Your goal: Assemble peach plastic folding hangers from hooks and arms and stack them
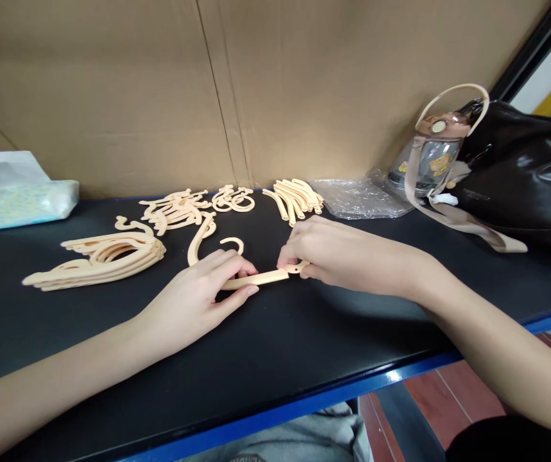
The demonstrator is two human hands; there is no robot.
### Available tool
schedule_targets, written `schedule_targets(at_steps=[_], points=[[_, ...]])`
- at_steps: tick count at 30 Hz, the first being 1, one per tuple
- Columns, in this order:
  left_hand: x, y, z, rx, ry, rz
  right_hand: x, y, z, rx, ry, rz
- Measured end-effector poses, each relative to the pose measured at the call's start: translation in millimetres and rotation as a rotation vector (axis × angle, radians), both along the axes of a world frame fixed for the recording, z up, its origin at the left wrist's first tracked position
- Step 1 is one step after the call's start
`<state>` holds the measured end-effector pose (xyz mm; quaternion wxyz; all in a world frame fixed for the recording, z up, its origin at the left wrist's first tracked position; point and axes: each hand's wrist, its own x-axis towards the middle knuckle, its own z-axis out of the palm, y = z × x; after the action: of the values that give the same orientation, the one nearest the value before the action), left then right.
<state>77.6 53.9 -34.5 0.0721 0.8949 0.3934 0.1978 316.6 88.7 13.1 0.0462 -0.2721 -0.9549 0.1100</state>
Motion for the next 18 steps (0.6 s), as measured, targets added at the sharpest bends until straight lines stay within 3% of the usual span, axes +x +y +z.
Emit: schedule_targets(at_steps=[7,12,18], points=[[0.3,-0.5,-1.0,0.065,0.049,0.015,-2.7,3.3,-4.8,0.016,0.007,0.012],[-0.8,-0.1,-3.5,0.023,-0.013,0.08,-6.9,1.0,-2.6,-0.089,0.02,-0.002],[-1.3,2.1,-5.5,-0.017,-0.097,0.105,-9.4,2.8,-4.7,-0.101,0.051,0.008]])
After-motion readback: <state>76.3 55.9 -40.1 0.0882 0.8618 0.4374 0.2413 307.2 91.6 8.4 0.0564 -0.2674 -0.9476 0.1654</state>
